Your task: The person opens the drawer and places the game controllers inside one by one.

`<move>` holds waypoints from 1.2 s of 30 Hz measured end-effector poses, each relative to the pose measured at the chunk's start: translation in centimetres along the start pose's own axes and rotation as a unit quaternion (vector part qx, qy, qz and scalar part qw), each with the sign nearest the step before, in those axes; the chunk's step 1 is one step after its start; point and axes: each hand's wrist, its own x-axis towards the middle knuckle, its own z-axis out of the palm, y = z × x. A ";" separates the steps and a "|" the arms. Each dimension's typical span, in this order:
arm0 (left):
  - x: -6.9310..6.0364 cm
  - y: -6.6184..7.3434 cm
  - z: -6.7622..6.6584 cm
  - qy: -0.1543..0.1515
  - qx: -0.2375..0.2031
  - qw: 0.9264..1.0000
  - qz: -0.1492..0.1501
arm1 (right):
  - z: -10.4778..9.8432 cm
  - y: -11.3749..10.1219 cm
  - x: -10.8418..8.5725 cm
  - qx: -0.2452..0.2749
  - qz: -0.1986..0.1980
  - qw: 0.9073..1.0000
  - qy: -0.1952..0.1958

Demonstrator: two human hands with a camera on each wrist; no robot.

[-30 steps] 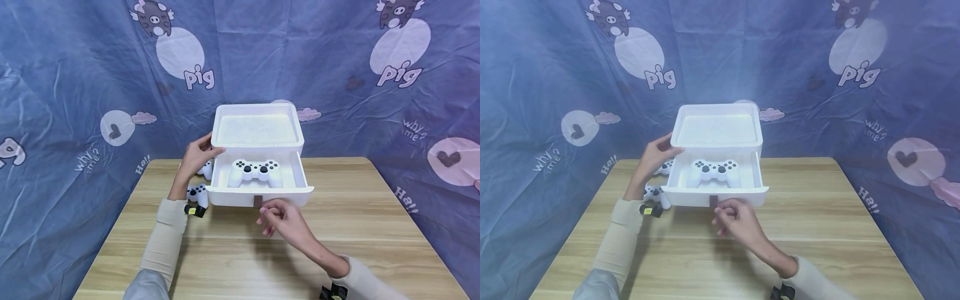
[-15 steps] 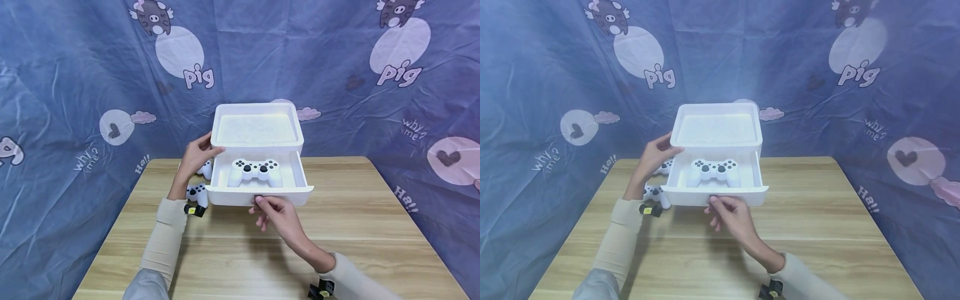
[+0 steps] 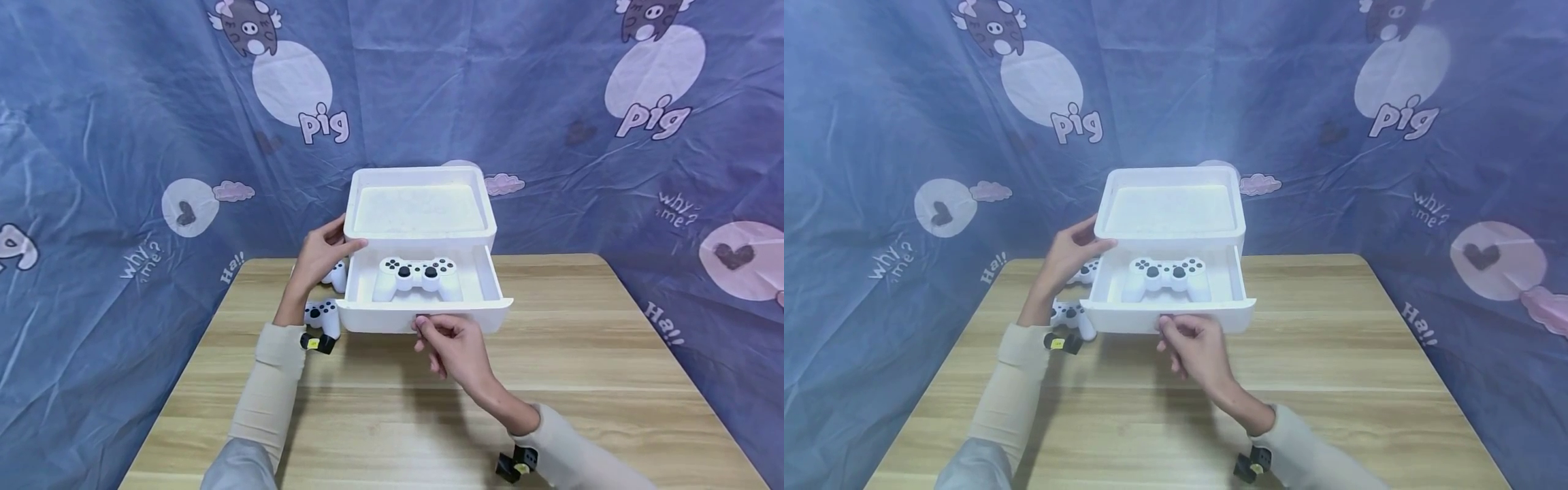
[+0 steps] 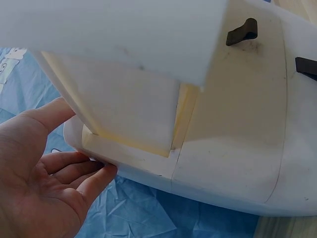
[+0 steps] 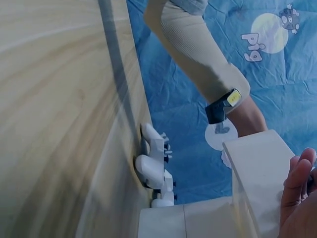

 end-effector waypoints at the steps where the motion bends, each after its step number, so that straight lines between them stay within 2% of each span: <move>1: 0.0 0.0 0.0 0.000 0.000 1.000 0.001 | -0.1 -0.1 0.2 -0.001 -0.002 1.000 0.000; 12: -0.1 0.0 0.0 0.001 0.000 1.000 -0.007 | -0.5 -0.4 4.1 -0.014 -0.012 1.000 0.012; 24: 0.1 -0.2 -0.3 -0.012 -0.016 1.000 -0.004 | -0.8 -0.1 8.6 -0.019 -0.007 0.999 0.025; 36: 0.1 -0.3 -0.3 -0.012 -0.012 1.000 -0.007 | -1.2 0.1 11.4 -0.039 -0.005 0.999 0.036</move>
